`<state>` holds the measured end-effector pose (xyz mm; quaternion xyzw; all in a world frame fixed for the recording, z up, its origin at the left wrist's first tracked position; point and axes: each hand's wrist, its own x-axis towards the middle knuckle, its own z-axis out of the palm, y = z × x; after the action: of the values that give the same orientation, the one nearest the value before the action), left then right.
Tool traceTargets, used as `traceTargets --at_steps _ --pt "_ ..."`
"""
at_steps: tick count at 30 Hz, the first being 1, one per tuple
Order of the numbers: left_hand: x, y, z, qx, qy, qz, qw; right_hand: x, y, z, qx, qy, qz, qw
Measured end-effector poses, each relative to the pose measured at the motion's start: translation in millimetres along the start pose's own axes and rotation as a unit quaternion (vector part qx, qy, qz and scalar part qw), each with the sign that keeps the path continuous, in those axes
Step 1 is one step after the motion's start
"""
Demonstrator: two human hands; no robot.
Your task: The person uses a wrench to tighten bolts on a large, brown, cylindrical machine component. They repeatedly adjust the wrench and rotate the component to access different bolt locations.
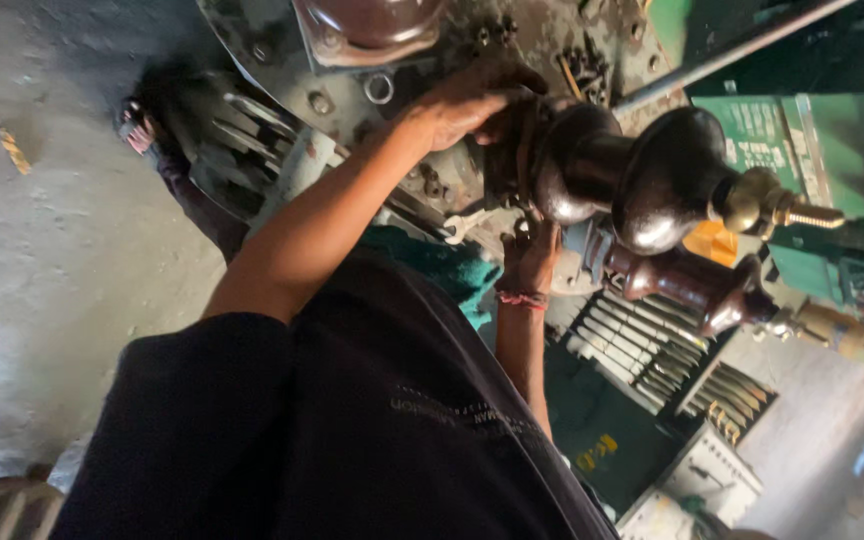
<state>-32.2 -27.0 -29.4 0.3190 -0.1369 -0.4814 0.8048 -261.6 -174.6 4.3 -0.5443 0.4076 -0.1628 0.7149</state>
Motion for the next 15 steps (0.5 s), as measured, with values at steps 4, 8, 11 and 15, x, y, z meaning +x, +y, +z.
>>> traceTargets --at_steps 4,8,11,15 --pt "-11 13 5 0.117 0.056 0.033 0.991 9 6 -6 0.064 -0.052 0.015 0.996" --pt "-19 16 -5 0.030 -0.059 0.097 0.993 14 0 -5 0.079 -0.088 0.037 0.992" --pt "-7 9 -17 0.042 -0.159 0.203 0.965 17 -4 -1 0.083 -0.063 0.044 0.994" --pt "3 -1 -20 0.024 -0.130 0.166 0.977 17 -5 -3 0.104 -0.104 0.047 0.988"
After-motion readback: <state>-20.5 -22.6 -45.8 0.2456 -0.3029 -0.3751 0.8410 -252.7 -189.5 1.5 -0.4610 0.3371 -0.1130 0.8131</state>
